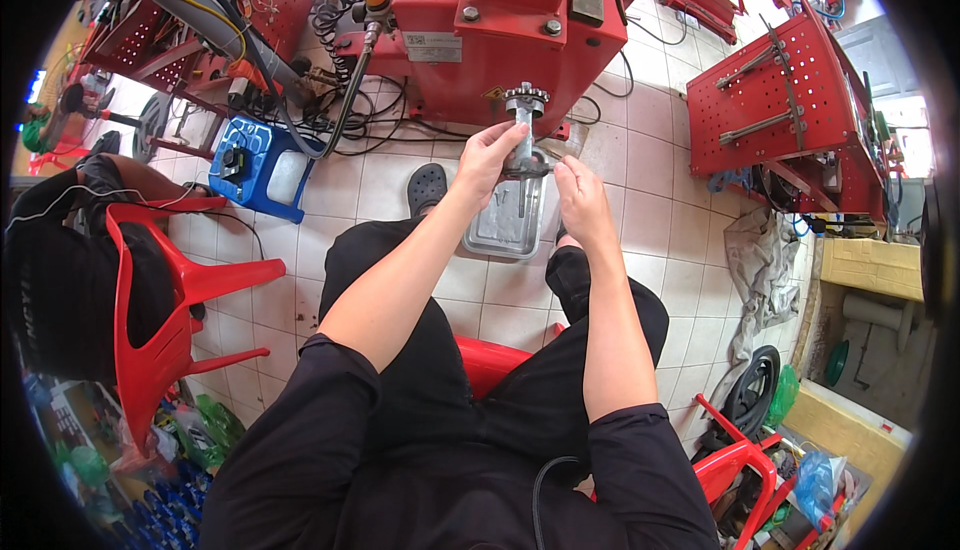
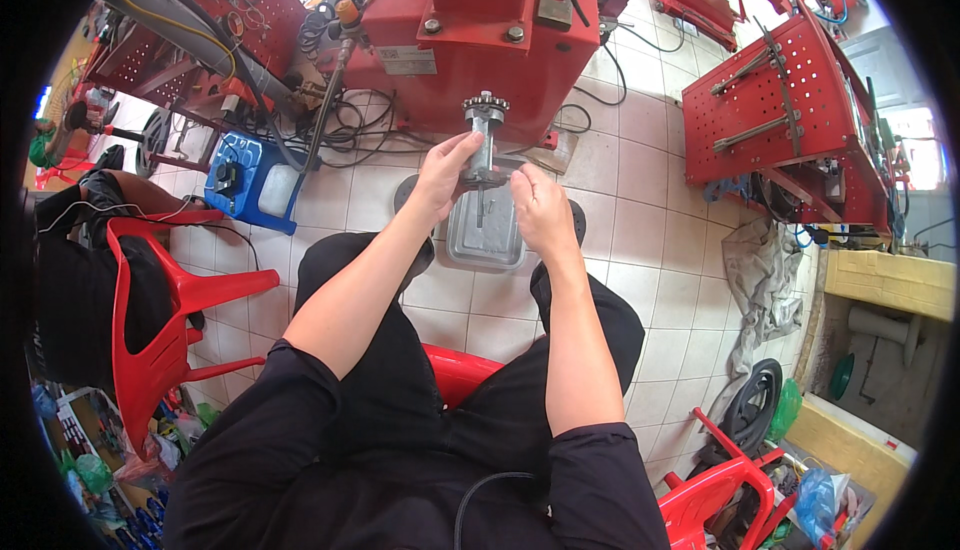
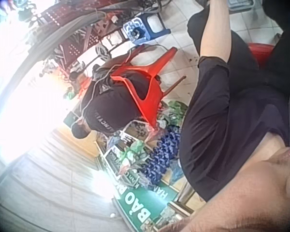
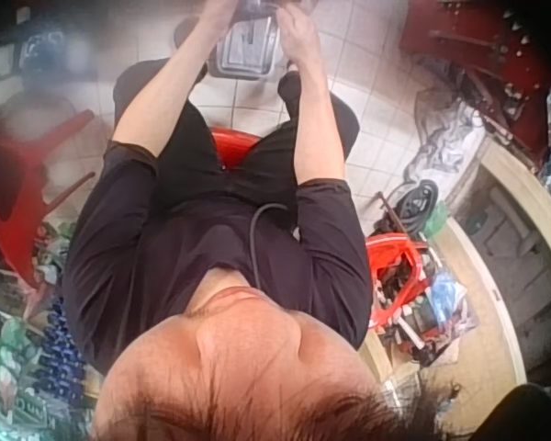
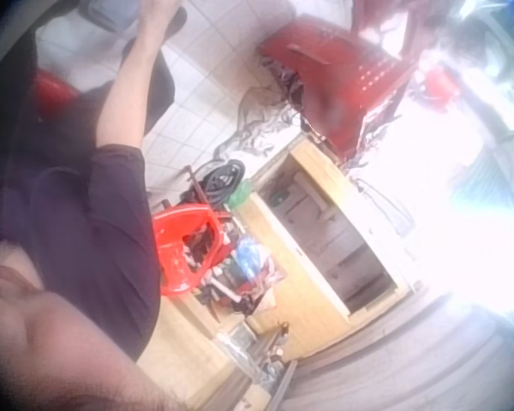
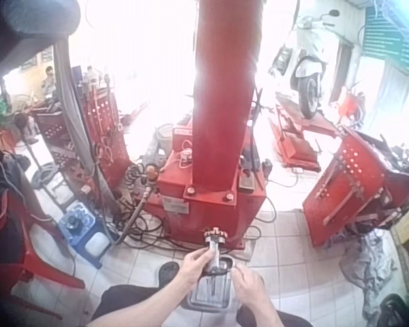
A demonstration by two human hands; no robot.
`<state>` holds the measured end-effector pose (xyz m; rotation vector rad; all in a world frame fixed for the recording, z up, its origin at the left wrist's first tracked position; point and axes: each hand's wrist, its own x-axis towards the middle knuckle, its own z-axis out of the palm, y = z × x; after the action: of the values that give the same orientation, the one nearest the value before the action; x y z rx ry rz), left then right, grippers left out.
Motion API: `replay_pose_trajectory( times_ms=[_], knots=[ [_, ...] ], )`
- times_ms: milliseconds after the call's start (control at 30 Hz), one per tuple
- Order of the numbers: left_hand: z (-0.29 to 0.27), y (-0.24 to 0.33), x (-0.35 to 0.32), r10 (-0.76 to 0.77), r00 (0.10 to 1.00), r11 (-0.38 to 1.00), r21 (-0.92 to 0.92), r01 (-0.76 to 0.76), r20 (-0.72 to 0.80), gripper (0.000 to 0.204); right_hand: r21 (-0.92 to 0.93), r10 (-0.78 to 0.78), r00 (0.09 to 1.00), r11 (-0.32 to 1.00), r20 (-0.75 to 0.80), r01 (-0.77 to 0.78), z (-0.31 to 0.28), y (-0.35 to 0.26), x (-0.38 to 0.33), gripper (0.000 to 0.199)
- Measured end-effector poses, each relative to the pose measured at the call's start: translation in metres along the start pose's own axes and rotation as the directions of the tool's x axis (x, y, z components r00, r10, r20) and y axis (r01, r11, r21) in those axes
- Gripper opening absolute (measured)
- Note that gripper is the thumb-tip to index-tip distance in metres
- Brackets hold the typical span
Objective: The person sits on a red chair and assembles a cylindrical metal component by hand. They insert a small metal piece into the component, rotate it, and then insert a bolt into a hole, tightening it by hand.
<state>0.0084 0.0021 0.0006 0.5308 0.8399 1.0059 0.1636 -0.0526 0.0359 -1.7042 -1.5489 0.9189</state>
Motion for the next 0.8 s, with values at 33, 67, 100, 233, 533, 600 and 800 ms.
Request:
replay_pose_trajectory(
  times_ms=[33,67,100,233,533,600,800],
  knots=[
    [-0.001,-0.001,0.001,0.017,1.0,1.0,0.002,-0.017,0.01,0.03,0.004,0.007,1.0,1.0,0.008,-0.007,0.0,0.001,0.0,0.032],
    [-0.004,-0.002,0.003,0.029,0.999,0.999,0.02,-0.03,0.037,0.032,0.009,0.013,1.0,1.0,0.017,-0.013,0.0,0.002,0.001,0.032],
    [-0.007,-0.003,0.004,0.04,0.997,0.998,0.038,-0.042,0.065,0.035,0.013,0.019,1.0,1.0,0.025,-0.019,0.0,0.003,0.001,0.033],
    [-0.006,-0.003,0.005,0.068,0.992,0.996,0.045,-0.073,0.104,0.036,0.166,0.096,0.994,0.981,0.047,-0.103,0.002,0.009,0.002,0.032],
    [-0.002,-0.003,0.002,0.135,0.986,0.991,-0.003,-0.136,0.096,0.041,0.414,0.219,0.971,0.878,0.098,-0.24,0.008,0.024,0.007,0.029],
    [0.002,0.0,-0.002,0.105,0.989,0.995,-0.005,-0.105,0.104,0.04,0.404,0.199,0.979,0.892,0.051,-0.203,0.008,0.024,0.008,0.03],
    [-0.009,-0.007,0.006,0.06,0.995,0.993,0.093,-0.067,0.079,0.038,0.434,0.172,0.984,0.883,0.056,-0.179,0.008,0.019,0.008,0.036]
  ],
)
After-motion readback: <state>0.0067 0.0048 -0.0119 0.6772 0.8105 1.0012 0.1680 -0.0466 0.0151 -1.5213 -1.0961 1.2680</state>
